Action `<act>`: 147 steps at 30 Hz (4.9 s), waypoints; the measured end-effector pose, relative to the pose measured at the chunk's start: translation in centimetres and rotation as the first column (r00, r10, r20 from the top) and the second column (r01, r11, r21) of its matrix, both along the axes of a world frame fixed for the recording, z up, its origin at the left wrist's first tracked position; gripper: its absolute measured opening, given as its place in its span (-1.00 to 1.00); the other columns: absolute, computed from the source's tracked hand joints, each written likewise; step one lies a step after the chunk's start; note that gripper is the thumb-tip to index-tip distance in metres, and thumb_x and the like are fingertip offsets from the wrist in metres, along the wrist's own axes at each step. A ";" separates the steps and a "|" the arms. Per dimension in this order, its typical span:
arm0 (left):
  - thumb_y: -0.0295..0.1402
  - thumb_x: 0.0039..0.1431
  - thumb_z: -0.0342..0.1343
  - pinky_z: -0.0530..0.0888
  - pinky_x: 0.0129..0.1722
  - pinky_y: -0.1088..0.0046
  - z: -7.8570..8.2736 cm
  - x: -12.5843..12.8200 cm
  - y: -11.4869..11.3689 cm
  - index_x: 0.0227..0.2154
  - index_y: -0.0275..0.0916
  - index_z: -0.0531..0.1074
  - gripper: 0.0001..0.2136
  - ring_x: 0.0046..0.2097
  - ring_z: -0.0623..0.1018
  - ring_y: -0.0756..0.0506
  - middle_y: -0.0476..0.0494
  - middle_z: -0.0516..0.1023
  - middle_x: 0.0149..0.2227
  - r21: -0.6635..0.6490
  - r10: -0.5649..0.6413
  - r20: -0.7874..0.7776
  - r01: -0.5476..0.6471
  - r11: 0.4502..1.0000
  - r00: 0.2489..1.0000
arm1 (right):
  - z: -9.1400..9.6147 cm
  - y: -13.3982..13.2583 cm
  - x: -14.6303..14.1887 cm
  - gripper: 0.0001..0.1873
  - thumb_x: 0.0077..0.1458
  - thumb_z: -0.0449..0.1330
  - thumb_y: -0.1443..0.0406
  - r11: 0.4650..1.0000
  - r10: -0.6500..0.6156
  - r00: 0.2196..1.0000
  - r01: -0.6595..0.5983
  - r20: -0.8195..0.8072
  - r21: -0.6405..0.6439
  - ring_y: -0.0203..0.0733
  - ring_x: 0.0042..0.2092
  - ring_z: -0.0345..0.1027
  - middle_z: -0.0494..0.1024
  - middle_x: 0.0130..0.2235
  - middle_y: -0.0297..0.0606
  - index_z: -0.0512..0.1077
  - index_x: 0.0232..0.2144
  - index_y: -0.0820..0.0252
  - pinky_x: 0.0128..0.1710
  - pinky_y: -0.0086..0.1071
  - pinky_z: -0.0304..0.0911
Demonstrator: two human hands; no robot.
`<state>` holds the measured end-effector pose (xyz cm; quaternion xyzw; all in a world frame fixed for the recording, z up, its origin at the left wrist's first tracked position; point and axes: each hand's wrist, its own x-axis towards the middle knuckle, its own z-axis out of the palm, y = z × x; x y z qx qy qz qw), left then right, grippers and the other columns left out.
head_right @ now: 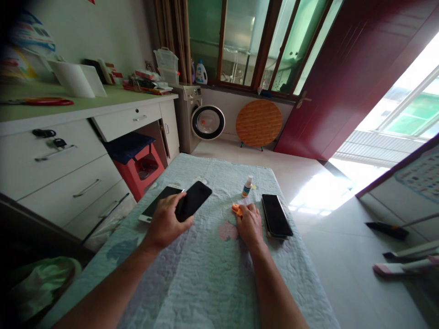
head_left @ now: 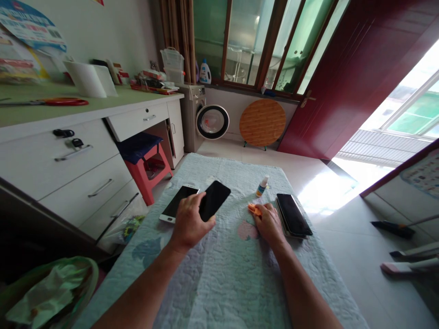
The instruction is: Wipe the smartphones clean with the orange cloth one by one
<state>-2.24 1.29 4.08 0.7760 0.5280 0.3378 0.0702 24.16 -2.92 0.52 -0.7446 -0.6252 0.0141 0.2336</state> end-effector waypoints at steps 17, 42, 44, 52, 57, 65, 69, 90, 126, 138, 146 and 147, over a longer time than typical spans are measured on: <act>-0.27 -0.04 0.18 0.28 0.10 0.22 -2.4 2.8 -1.5 0.06 -0.31 0.32 -0.46 0.04 0.40 -0.26 -0.27 0.44 -0.01 -0.243 -0.132 -0.196 0.083 0.967 0.972 | 1.2 0.3 -1.8 -0.61 -0.10 0.24 0.08 0.999 0.041 0.352 -0.037 -0.935 0.030 -0.39 -0.56 0.13 0.39 -0.48 -0.43 0.33 -0.25 0.16 -0.57 -0.51 0.02; -0.31 -0.22 0.33 0.32 0.12 0.22 -2.0 2.8 -3.1 0.16 -0.13 0.20 -0.21 0.07 0.40 -0.25 -0.18 0.32 0.00 -0.445 -0.371 0.101 0.376 0.813 0.923 | 0.7 0.6 -5.4 -0.65 0.14 0.04 0.41 0.959 0.283 0.935 -0.267 -0.216 0.099 -0.23 -0.24 0.32 0.38 -0.26 -0.24 0.57 -0.19 0.05 -0.21 -0.42 0.23; -0.31 -0.23 0.35 0.32 0.12 0.21 -1.9 2.9 -3.2 0.17 -0.13 0.18 -0.19 0.07 0.40 -0.26 -0.19 0.33 0.01 -0.447 -0.361 0.106 0.369 0.815 0.927 | 1.2 0.4 -5.4 -0.66 0.13 0.05 0.42 0.953 0.304 0.931 -0.297 -0.202 0.068 -0.24 -0.26 0.32 0.39 -0.28 -0.24 0.58 -0.20 0.06 -0.23 -0.43 0.22; -0.22 -0.24 0.39 0.27 0.19 0.14 -2.0 2.9 -3.1 0.22 -0.22 0.13 -0.09 0.18 0.34 -0.31 -0.33 0.31 0.12 -0.460 -0.361 0.060 0.347 0.817 0.931 | 3.1 -1.3 -5.4 -0.61 0.00 0.06 0.50 0.834 0.498 0.816 -0.544 -0.294 -0.096 -0.34 -0.34 0.30 0.37 -0.32 -0.32 0.58 -0.28 0.02 -0.28 -0.48 0.17; -0.20 -0.22 0.38 0.26 0.19 0.10 -2.4 2.8 -3.0 0.22 -0.25 0.13 -0.10 0.19 0.33 -0.33 -0.36 0.32 0.13 -0.452 -0.365 0.062 0.352 0.820 0.929 | 3.3 -1.6 -5.4 -0.62 -0.02 0.06 0.52 0.810 0.513 0.795 -0.573 -0.323 -0.122 -0.36 -0.35 0.30 0.35 -0.34 -0.35 0.57 -0.32 0.02 -0.32 -0.49 0.14; -0.30 -0.14 0.31 0.27 0.18 0.18 -2.0 2.8 -3.2 0.19 -0.20 0.16 -0.23 0.14 0.36 -0.26 -0.24 0.34 0.07 -0.433 -0.400 0.033 0.374 0.820 0.916 | 2.1 -0.4 -5.7 -0.76 0.12 0.07 0.44 0.897 0.423 0.885 -0.439 -0.193 -0.049 -0.31 -0.30 0.27 0.34 -0.32 -0.30 0.53 -0.34 0.14 -0.27 -0.47 0.16; -0.25 -0.08 0.28 0.31 0.14 0.25 -1.7 2.9 -3.3 0.07 -0.23 0.32 -0.40 0.07 0.40 -0.24 -0.23 0.37 0.01 -0.428 -0.402 -0.031 0.351 0.833 0.915 | 1.2 0.7 -5.5 -0.75 0.17 0.06 0.42 0.928 0.364 0.919 -0.372 -0.154 -0.023 -0.29 -0.27 0.27 0.35 -0.30 -0.28 0.53 -0.25 0.12 -0.23 -0.46 0.16; -0.17 0.07 0.23 0.24 0.21 0.14 -0.9 2.7 -3.4 0.19 -0.32 0.27 -0.36 0.21 0.30 -0.34 -0.38 0.21 0.27 -0.440 -0.433 -0.225 0.306 0.844 0.873 | 0.2 1.6 -5.0 -0.72 0.14 0.04 0.42 0.964 0.264 0.960 -0.261 -0.097 0.044 -0.20 -0.17 0.27 0.37 -0.20 -0.19 0.54 -0.25 0.12 -0.15 -0.40 0.21; -0.20 0.06 0.23 0.31 0.12 0.14 -0.8 2.6 -3.0 0.18 -0.24 0.30 -0.40 0.13 0.36 -0.32 -0.28 0.23 0.28 -0.409 -0.515 -0.248 0.392 0.824 0.821 | 0.3 2.1 -3.6 -0.70 0.19 -0.01 0.38 0.993 0.108 0.994 -0.108 0.005 0.042 -0.15 -0.18 0.25 0.42 -0.24 -0.19 0.52 -0.23 0.11 -0.15 -0.36 0.16; -0.19 0.07 0.21 0.30 0.11 0.12 -1.1 2.7 -3.3 0.18 -0.20 0.28 -0.40 0.10 0.36 -0.31 -0.25 0.26 0.26 -0.401 -0.506 -0.250 0.388 0.830 0.825 | 0.8 2.4 -5.4 -0.65 0.27 -0.02 0.34 0.944 0.328 0.945 -0.328 -0.009 -0.038 -0.11 -0.03 0.21 0.47 0.04 -0.31 0.44 0.00 -0.05 -0.02 -0.24 0.07; -0.19 0.10 0.18 0.30 0.10 0.10 -0.5 3.2 -3.7 0.18 -0.20 0.27 -0.43 0.08 0.36 -0.31 -0.25 0.28 0.24 -0.414 -0.503 -0.249 0.379 0.828 0.827 | 1.4 2.0 -5.8 -0.64 0.28 -0.01 0.24 0.912 0.402 0.916 -0.401 -0.004 -0.082 -0.08 0.06 0.16 0.40 0.13 -0.33 0.41 0.06 -0.05 0.07 -0.17 0.04; -0.19 0.10 0.17 0.30 0.11 0.10 -0.5 3.2 -3.7 0.18 -0.20 0.27 -0.43 0.08 0.36 -0.31 -0.25 0.27 0.24 -0.415 -0.503 -0.247 0.378 0.827 0.829 | 1.4 2.1 -5.9 -0.64 0.27 -0.01 0.24 0.917 0.393 0.919 -0.392 0.006 -0.081 -0.07 0.06 0.16 0.41 0.13 -0.32 0.41 0.06 -0.04 0.07 -0.16 0.03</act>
